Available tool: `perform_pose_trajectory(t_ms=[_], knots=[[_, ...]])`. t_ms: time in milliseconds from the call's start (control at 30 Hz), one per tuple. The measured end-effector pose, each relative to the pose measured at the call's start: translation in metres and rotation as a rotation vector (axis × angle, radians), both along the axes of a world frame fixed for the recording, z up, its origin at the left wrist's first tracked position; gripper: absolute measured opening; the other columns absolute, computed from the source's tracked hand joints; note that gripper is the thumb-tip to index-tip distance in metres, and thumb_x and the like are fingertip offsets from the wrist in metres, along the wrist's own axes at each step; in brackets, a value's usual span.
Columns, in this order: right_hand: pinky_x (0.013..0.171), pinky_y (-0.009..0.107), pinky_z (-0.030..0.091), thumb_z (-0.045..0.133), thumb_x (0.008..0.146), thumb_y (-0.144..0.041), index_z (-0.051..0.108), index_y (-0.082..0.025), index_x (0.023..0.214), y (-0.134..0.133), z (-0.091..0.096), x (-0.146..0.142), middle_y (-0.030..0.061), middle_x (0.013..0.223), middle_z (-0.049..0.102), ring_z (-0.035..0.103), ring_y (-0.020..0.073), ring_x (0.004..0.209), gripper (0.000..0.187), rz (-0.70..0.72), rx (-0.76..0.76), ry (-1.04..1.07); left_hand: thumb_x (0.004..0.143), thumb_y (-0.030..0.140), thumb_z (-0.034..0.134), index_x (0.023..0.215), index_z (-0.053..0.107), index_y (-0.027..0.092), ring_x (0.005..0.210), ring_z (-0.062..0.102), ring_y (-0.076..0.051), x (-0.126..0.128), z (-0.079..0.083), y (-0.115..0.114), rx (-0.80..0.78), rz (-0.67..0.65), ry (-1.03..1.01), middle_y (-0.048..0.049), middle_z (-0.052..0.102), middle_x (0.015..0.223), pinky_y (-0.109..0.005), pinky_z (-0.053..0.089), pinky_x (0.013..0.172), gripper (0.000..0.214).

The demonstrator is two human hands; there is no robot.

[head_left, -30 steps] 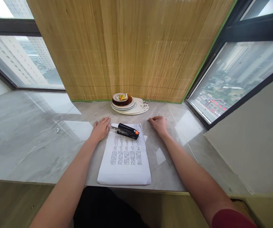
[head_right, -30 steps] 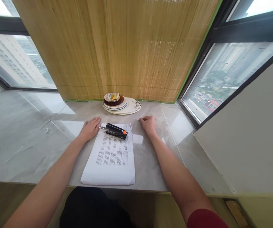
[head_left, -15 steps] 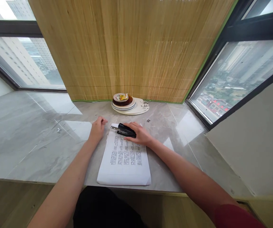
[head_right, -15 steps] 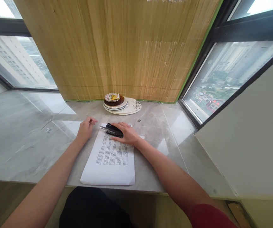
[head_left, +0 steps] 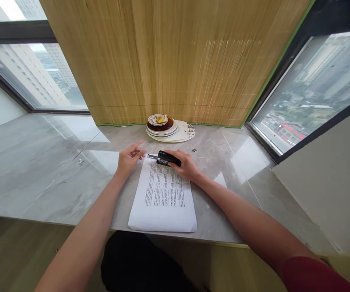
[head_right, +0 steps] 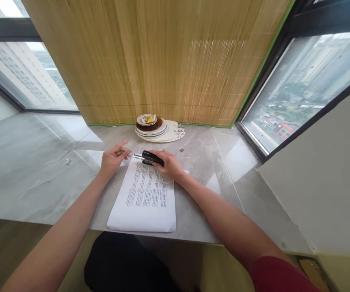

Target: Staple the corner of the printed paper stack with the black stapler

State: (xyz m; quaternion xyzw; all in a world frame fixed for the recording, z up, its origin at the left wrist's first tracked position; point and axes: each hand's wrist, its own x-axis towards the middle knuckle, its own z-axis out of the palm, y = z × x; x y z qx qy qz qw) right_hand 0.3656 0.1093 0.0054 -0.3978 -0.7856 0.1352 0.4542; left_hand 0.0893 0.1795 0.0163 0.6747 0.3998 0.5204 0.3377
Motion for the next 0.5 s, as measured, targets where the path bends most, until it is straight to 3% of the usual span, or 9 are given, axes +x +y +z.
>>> perform_pose_trajectory(t_ms=[167,300,500], knots=[[0.100,0.046,0.058,0.068,0.094,-0.021,0.062,-0.025,0.144,-0.003,0.000,0.000,0.0106,0.125,0.074,0.071,0.0277,0.109,0.051,0.045,-0.018,-0.027,0.087,0.046,0.080,0.100,0.084,0.017,0.057,0.062,-0.013,-0.001,0.001,-0.006,0.034,0.027,0.097,-0.0036,0.076,0.073,-0.027,0.052,0.059,0.032],[0.097,0.045,0.058,0.069,0.094,-0.023,0.063,-0.026,0.143,-0.002,-0.001,0.001,0.0094,0.121,0.075,0.072,0.0271,0.105,0.049,0.031,-0.035,0.008,0.090,0.044,0.077,0.095,0.083,0.020,0.057,0.060,-0.012,-0.001,0.003,-0.007,0.091,0.020,0.116,-0.0027,0.076,0.077,-0.026,0.050,0.058,0.026],[0.099,0.044,0.057,0.069,0.094,-0.023,0.064,-0.027,0.143,-0.001,-0.001,0.002,0.0083,0.124,0.076,0.072,0.0264,0.107,0.049,0.064,-0.028,0.006,0.089,0.045,0.079,0.099,0.085,0.022,0.076,0.070,-0.017,0.005,0.008,-0.013,0.148,-0.029,0.250,-0.0047,0.082,0.092,-0.030,0.056,0.073,0.026]])
